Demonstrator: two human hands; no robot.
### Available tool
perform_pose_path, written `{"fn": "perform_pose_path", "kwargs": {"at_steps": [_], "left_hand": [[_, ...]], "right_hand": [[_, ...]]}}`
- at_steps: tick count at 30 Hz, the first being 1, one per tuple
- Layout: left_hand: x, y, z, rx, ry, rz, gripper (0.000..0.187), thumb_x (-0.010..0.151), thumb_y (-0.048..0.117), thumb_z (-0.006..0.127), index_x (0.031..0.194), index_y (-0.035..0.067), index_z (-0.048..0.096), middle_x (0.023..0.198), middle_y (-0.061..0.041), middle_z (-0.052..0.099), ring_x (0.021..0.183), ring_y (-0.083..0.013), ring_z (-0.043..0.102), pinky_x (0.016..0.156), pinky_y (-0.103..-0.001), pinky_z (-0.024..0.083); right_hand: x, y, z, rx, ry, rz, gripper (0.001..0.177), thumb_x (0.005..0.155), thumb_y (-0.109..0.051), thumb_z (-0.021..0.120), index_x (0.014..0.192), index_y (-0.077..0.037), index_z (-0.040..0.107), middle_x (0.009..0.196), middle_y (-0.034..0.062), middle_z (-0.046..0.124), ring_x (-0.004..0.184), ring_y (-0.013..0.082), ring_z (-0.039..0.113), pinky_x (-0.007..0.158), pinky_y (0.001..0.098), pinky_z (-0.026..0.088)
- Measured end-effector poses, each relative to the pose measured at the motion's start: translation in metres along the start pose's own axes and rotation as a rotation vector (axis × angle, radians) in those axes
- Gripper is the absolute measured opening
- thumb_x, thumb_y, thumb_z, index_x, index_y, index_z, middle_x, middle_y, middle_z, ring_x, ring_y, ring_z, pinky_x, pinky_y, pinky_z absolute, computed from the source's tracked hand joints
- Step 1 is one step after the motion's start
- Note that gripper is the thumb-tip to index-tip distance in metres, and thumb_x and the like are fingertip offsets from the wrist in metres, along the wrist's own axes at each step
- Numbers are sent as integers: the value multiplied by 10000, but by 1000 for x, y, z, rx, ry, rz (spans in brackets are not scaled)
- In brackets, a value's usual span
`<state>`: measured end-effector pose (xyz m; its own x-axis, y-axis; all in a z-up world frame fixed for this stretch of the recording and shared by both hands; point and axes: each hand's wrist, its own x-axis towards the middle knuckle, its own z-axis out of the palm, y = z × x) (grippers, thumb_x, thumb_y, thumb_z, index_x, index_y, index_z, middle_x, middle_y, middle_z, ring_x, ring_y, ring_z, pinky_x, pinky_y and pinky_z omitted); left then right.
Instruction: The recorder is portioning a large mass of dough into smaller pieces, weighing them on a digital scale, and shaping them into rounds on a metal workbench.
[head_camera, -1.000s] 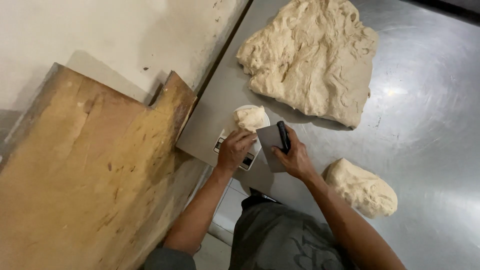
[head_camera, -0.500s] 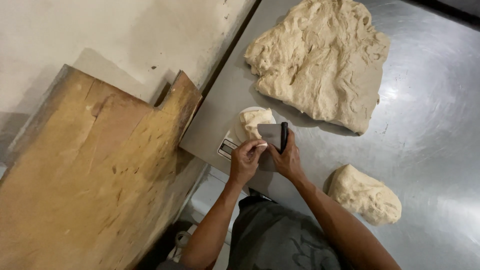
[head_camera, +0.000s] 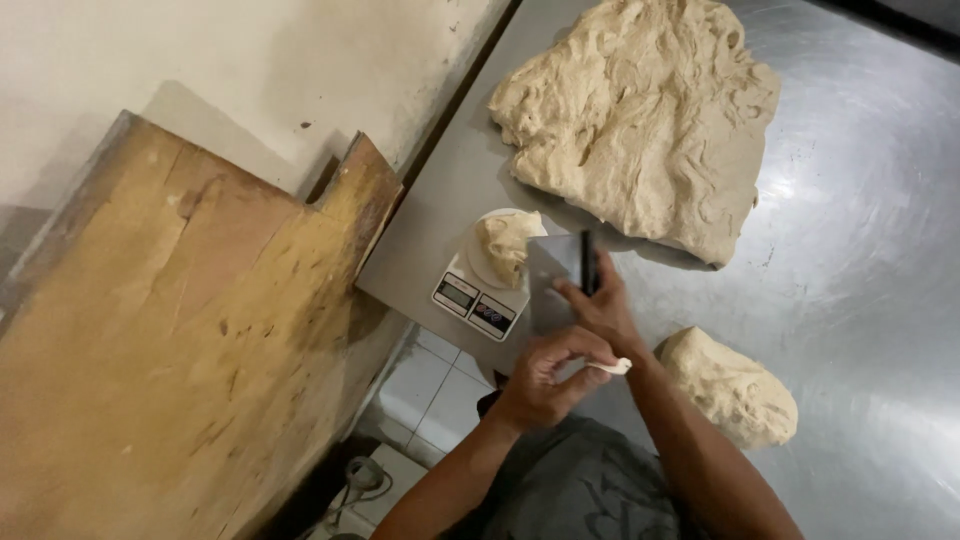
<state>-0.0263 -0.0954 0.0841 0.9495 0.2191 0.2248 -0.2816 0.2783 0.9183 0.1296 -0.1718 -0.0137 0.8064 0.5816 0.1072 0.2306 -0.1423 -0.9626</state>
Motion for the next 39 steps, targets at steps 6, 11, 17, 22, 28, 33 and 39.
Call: {"fn": "perform_pose_path", "kwargs": {"at_steps": [6, 11, 17, 22, 28, 33, 39], "left_hand": [[15, -44, 37, 263, -233, -46, 417, 896, 164, 760, 1285, 47, 664, 1219, -127, 658, 1083, -227, 667, 959, -349, 549], [2, -195, 71, 626, -388, -152, 174, 968, 207, 724, 1119, 149, 787, 1162, -63, 716, 1048, -247, 709, 953, -378, 582], [-3, -197, 83, 641, -281, -142, 271, 856, 180, 760, 1115, 110, 722, 1178, -98, 658, 1128, -289, 653, 978, -422, 561], [9, -144, 58, 693, -299, -164, 496, 719, 175, 824, 1175, 52, 673, 1179, -160, 633, 1130, -372, 590, 909, -498, 506], [-2, -104, -53, 1183, 255, 57, 219, 882, 147, 779, 1085, 106, 707, 1105, -84, 628, 1050, -297, 624, 940, -448, 500], [-2, -85, -102, 1323, 345, 130, 343, 830, 152, 838, 1128, 140, 669, 1107, -57, 626, 1089, -283, 595, 964, -445, 462], [32, -76, -93, 1376, 351, 192, 722, 697, 341, 925, 1303, 139, 589, 1404, -167, 439, 1353, -406, 396, 1143, -603, 328]], "right_hand": [[-45, -2, -152, -166, 437, 170, 430, 1034, -154, 829, 1271, -11, 499, 1014, 34, 610, 907, 143, 607, 743, 310, 528], [-101, -22, -195, -257, 588, 280, 526, 989, -194, 833, 1342, -25, 482, 1182, 65, 598, 1085, 210, 624, 871, 347, 580], [-146, -18, -173, -180, 593, 402, 505, 991, -214, 802, 1344, -7, 506, 1205, 134, 655, 1096, 250, 648, 888, 372, 563], [-156, -9, -160, -54, 637, 458, 569, 928, -183, 815, 1386, -20, 521, 1224, 140, 665, 1085, 235, 648, 863, 376, 551], [-147, -19, -144, 18, 596, 484, 532, 914, -164, 797, 1350, -17, 529, 1227, 141, 670, 1071, 237, 672, 869, 380, 576], [-111, -42, -113, -85, 426, 494, 531, 926, -237, 788, 1330, -8, 529, 1126, 155, 670, 988, 243, 652, 789, 384, 552], [-79, -5, -73, -311, 134, 519, 674, 911, -267, 745, 1480, -38, 467, 1019, 209, 683, 895, 329, 651, 748, 451, 539]]}}
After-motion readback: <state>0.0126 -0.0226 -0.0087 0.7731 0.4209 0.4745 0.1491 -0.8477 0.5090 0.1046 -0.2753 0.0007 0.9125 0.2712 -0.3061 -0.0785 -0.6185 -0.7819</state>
